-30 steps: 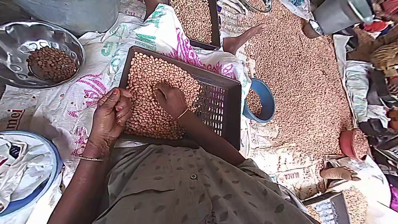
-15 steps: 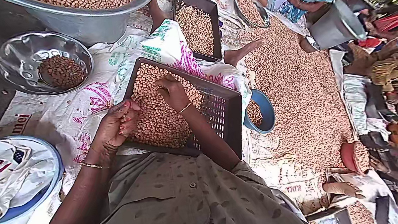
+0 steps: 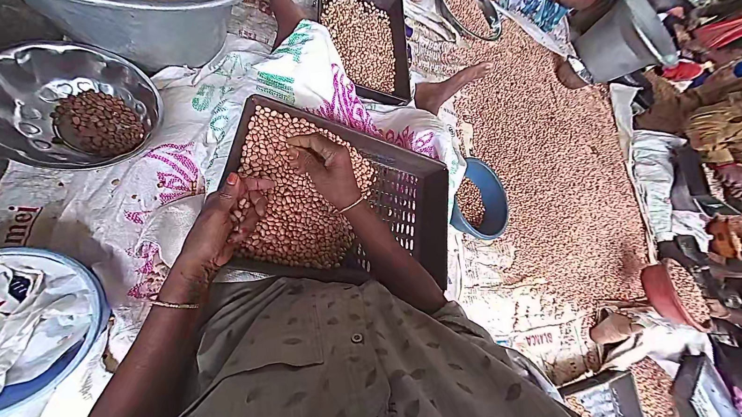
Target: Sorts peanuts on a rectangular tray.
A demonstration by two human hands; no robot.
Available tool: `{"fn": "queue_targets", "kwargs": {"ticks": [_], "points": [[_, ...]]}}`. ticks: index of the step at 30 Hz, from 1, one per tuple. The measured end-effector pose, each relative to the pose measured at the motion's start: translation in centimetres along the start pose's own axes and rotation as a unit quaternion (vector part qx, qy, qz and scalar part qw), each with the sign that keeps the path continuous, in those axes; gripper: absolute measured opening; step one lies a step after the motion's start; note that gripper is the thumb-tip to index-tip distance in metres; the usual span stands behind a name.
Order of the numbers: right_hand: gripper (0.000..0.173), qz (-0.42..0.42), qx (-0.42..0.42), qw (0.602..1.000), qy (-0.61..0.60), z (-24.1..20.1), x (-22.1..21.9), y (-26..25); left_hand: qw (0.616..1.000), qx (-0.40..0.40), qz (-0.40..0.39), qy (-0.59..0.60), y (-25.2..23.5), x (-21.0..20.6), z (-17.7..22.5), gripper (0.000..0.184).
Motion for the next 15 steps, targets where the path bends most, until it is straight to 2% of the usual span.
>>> {"fn": "queue_targets", "kwargs": {"ticks": [2, 4, 6, 7, 9, 11, 13, 15], "points": [[0.024, -0.051, 0.017, 0.996, -0.067, -3.2, -1.3, 1.0, 0.999, 0.007, -0.042, 0.005, 0.0, -0.7, 0.0, 0.063], [0.023, -0.052, 0.027, 0.996, -0.061, -4.2, -1.7, 1.6, 0.996, 0.015, -0.064, 0.063, 0.1, -0.5, 0.3, 0.063], [0.02, -0.084, 0.009, 0.995, -0.05, -3.9, -2.3, 2.3, 0.989, 0.004, -0.052, 0.138, 0.2, 0.5, 0.9, 0.048], [0.021, -0.14, 0.002, 0.989, -0.04, -3.8, -3.1, 3.2, 0.981, -0.001, -0.057, 0.183, 0.2, 0.8, 1.2, 0.039], [0.024, -0.302, 0.022, 0.953, -0.001, -3.7, -5.7, 6.9, 0.968, -0.013, -0.067, 0.241, 0.2, 1.1, 1.5, 0.033], [0.032, -0.439, 0.091, 0.891, 0.073, -2.8, -7.9, 11.7, 0.964, -0.024, -0.06, 0.259, 0.2, 1.3, 1.8, 0.035], [0.029, -0.472, 0.156, 0.856, 0.144, -2.0, -7.0, 14.2, 0.964, -0.022, -0.052, 0.261, 0.3, 1.4, 1.7, 0.039], [0.019, -0.514, 0.139, 0.804, 0.265, -0.1, -4.3, 14.6, 0.971, -0.023, -0.042, 0.232, 0.7, 1.7, 1.4, 0.04]]}}
Point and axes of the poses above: each hand's wrist, its own y-axis away from the middle knuckle, its own x-axis out of the back of the hand, z = x × y, the point moved 10 cm from there along -y, towards the middle knuckle, and after that the axes turned 11 degrees about z, right-handed, at the moved point
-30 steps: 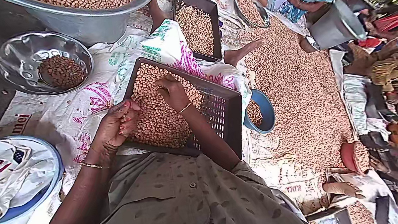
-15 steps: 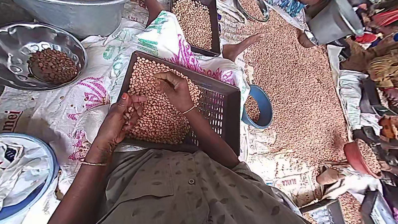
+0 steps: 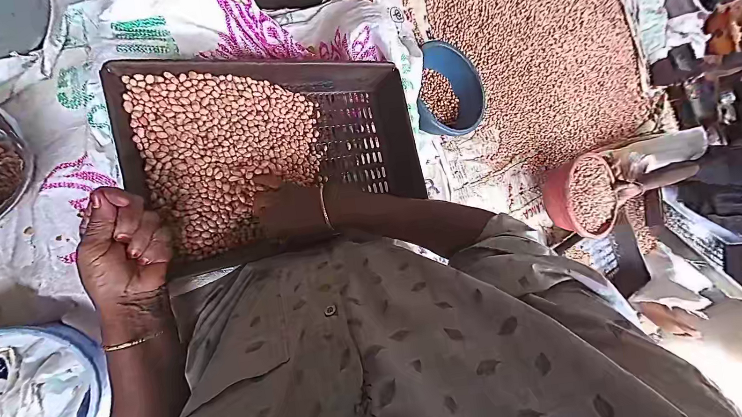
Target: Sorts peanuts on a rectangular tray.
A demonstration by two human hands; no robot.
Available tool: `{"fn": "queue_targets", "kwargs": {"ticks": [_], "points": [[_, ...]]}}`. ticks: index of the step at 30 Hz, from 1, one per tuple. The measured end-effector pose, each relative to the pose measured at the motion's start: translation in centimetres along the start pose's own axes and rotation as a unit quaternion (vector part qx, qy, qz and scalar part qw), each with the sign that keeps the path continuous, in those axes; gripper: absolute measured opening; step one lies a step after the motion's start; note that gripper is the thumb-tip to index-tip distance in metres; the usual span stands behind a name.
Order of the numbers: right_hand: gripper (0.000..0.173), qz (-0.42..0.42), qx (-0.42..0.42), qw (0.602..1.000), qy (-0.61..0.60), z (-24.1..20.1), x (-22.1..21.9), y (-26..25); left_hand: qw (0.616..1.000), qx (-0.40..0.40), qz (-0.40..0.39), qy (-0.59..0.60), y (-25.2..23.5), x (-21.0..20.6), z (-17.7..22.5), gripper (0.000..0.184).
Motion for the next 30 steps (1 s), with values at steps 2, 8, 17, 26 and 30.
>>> {"fn": "queue_targets", "kwargs": {"ticks": [2, 8, 17, 26, 30], "points": [[0.02, -0.067, -0.092, 0.992, 0.053, 3.3, 1.3, 2.9, 1.0, 0.004, -0.006, -0.015, -0.1, -0.2, 0.0, 0.042], [0.029, 0.364, -0.223, 0.902, -0.069, 13.2, 13.5, 15.9, 0.997, -0.032, -0.011, -0.075, -1.3, 0.9, -0.1, 0.031], [0.019, 0.448, -0.35, 0.739, -0.362, 11.7, 4.9, 20.7, 0.993, 0.056, -0.064, -0.079, -2.4, -2.6, -2.0, 0.029], [0.02, 0.169, -0.323, 0.922, -0.129, 5.9, 0.5, 10.1, 0.846, 0.007, -0.148, -0.512, -3.5, -11.3, -7.1, 0.022], [0.018, 0.194, -0.303, 0.922, -0.144, 6.0, 0.7, 10.0, 0.721, -0.034, -0.212, -0.659, -3.1, -10.3, -9.5, 0.023]]}}
Point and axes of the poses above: each hand's wrist, its own y-axis away from the middle knuckle, its own x-axis out of the back of the hand, z = x × y, the point moved 10 cm from there along -y, towards the middle knuckle, and after that the axes turned 11 degrees about z, right-handed, at the moved point
